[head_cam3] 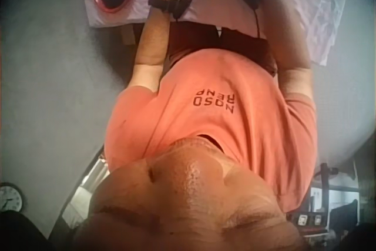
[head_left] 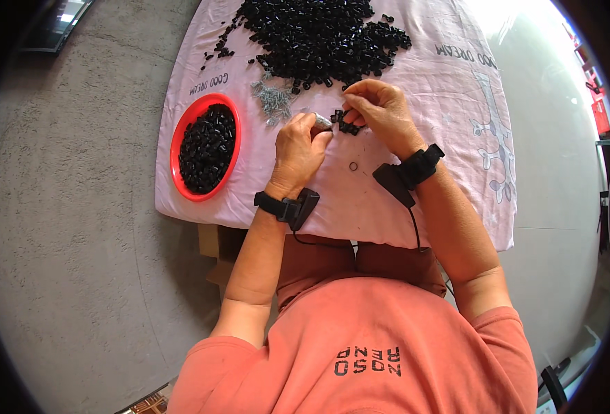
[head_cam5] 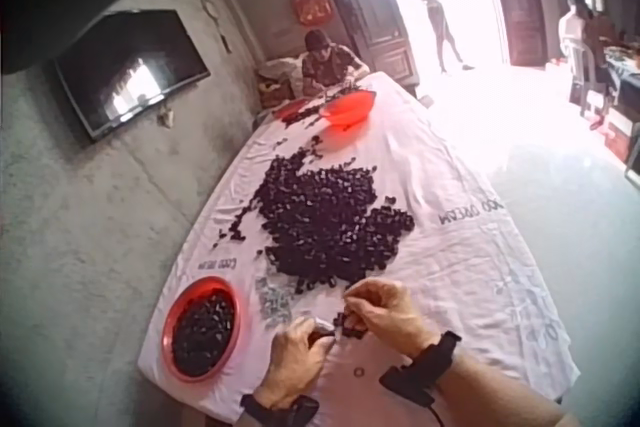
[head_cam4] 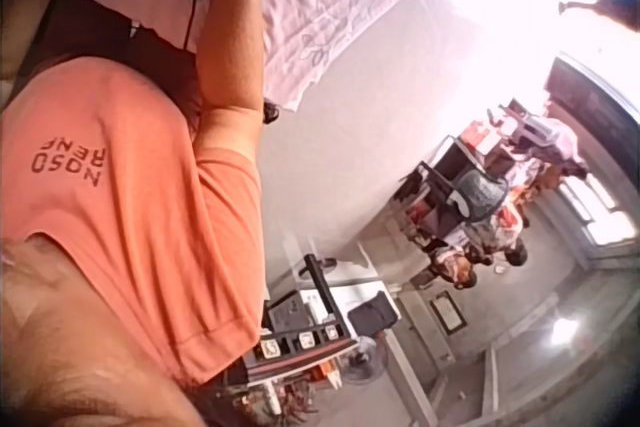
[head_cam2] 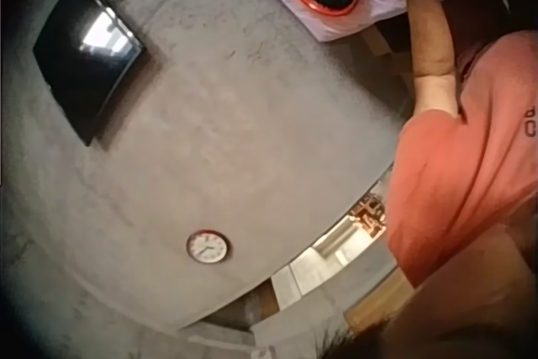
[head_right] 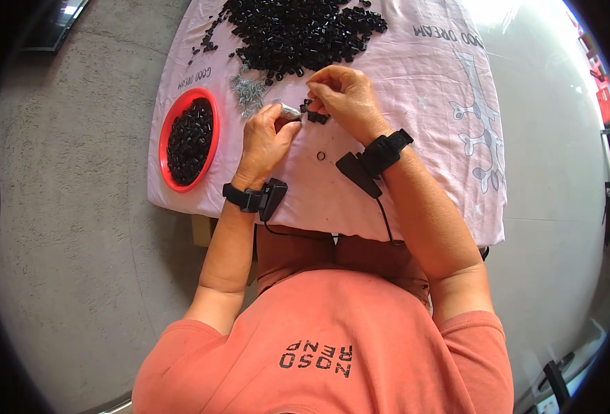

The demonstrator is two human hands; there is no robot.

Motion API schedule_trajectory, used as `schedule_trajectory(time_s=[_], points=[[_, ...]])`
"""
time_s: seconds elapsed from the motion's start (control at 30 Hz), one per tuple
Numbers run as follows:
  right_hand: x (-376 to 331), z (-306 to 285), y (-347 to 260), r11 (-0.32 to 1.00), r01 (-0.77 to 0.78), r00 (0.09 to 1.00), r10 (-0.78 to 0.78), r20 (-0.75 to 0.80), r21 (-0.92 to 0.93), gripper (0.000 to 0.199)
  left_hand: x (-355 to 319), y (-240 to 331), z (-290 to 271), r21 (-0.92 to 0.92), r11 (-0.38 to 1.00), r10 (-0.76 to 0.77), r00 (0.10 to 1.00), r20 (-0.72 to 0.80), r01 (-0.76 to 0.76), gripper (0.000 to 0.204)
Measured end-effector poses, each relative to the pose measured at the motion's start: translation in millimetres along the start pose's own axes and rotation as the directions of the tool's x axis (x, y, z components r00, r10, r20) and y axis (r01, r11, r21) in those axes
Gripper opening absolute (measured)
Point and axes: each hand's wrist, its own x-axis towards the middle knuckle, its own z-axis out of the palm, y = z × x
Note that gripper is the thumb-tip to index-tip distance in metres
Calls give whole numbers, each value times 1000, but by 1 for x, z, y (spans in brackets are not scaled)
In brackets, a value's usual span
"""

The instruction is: Manually sorting small black plastic components and metal clips into a red bowl.

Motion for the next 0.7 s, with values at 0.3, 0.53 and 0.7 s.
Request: schedule_trajectory(time_s=[0.3, 0.53, 0.7], points=[[-9, 9, -8, 990, -42, 964, 75, 254, -135, 11, -12, 9, -4, -660, 674, -321, 936, 142, 332, 8], [-7, 10, -1, 988, -56, 967, 90, 239, -146, 12, -11, 23, 1, -815, 495, -409, 908, 87, 301, 8], [-5, 10, 3, 998, -62, 989, 61, 138, 2, 16, 4, -16, -10, -442, 861, -332, 936, -115, 251, 9]])
